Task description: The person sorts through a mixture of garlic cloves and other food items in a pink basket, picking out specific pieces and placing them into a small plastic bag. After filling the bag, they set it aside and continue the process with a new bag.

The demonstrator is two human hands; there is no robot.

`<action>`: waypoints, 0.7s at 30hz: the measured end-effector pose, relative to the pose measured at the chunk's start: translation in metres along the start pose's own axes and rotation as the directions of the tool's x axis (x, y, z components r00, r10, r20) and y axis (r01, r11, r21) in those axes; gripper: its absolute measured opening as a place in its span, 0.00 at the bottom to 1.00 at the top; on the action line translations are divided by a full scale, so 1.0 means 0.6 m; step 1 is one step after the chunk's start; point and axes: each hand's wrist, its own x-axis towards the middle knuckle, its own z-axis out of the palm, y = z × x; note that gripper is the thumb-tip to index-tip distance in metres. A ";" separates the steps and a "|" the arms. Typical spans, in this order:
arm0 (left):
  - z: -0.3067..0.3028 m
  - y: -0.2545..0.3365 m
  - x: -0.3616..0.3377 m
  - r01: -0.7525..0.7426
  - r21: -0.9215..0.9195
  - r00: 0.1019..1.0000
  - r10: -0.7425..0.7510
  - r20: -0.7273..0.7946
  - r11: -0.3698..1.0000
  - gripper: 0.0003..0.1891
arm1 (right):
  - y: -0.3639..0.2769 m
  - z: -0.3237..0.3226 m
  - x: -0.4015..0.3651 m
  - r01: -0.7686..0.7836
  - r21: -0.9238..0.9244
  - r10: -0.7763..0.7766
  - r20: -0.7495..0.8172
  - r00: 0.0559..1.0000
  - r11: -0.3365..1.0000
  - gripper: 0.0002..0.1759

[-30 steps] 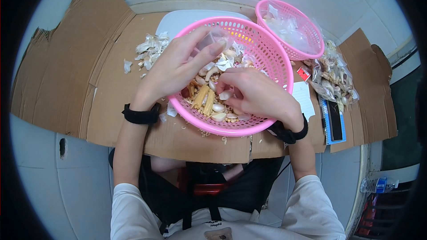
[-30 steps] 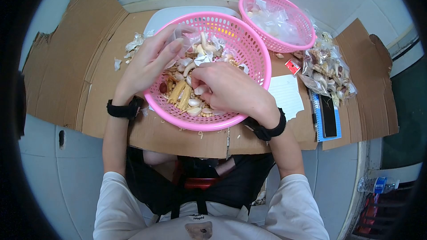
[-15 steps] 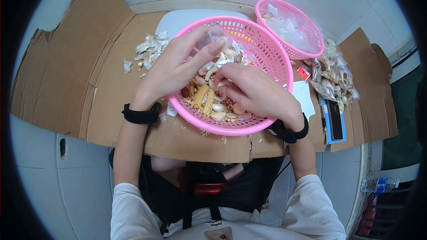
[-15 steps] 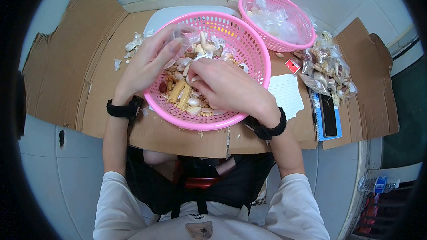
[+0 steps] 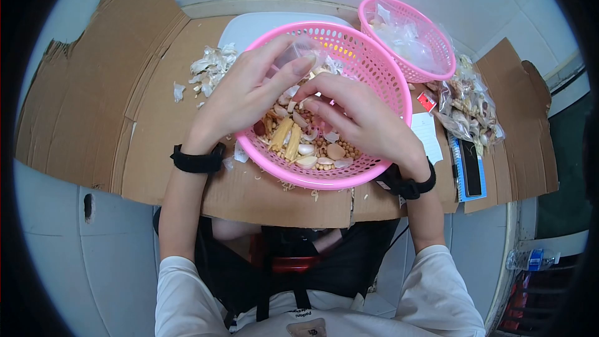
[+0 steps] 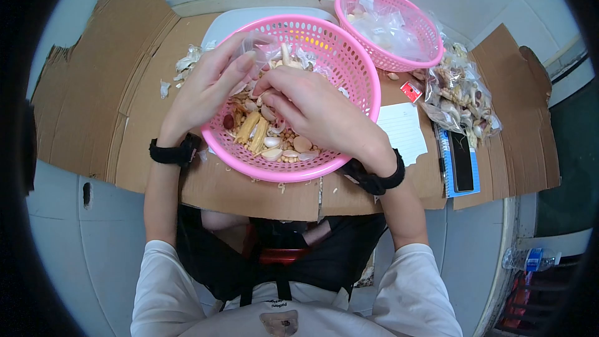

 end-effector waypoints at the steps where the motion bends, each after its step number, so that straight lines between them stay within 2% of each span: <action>1: 0.001 -0.002 0.000 -0.013 0.006 1.000 0.013 -0.006 1.000 0.27 | 0.005 0.003 -0.001 0.000 0.000 0.000 0.000 1.000 1.000 0.09; 3: 0.002 -0.005 0.001 -0.026 0.012 1.000 0.026 -0.011 1.000 0.27 | 0.018 0.010 -0.005 0.138 -0.110 -0.142 -0.034 0.989 0.984 0.09; 4: 0.002 -0.007 0.001 -0.034 0.002 0.999 0.034 -0.013 0.999 0.27 | 0.016 0.010 -0.005 0.138 -0.109 -0.142 -0.034 0.989 0.984 0.09; 6: 0.001 -0.003 0.000 -0.042 -0.008 0.999 0.042 -0.015 0.999 0.27 | 0.011 0.008 -0.006 0.066 -0.032 -0.067 -0.033 0.997 0.997 0.10; 9: -0.003 0.007 -0.001 0.026 -0.004 0.999 -0.026 0.019 1.000 0.27 | 0.010 0.005 -0.005 0.009 -0.051 -0.010 -0.012 1.000 0.999 0.13; 13: -0.003 0.004 -0.001 0.002 0.029 1.000 -0.002 0.007 1.000 0.27 | 0.008 0.006 -0.005 0.004 -0.084 -0.005 -0.016 1.000 0.996 0.13; 16: -0.004 0.006 0.000 0.023 0.042 1.000 -0.024 0.019 0.999 0.27 | 0.004 0.005 -0.004 0.035 -0.042 -0.037 -0.026 0.999 0.998 0.10; 21: -0.002 0.003 0.000 0.034 0.035 0.999 -0.035 0.029 0.999 0.28 | -0.010 -0.006 -0.005 -0.026 0.030 0.026 0.002 1.000 0.999 0.11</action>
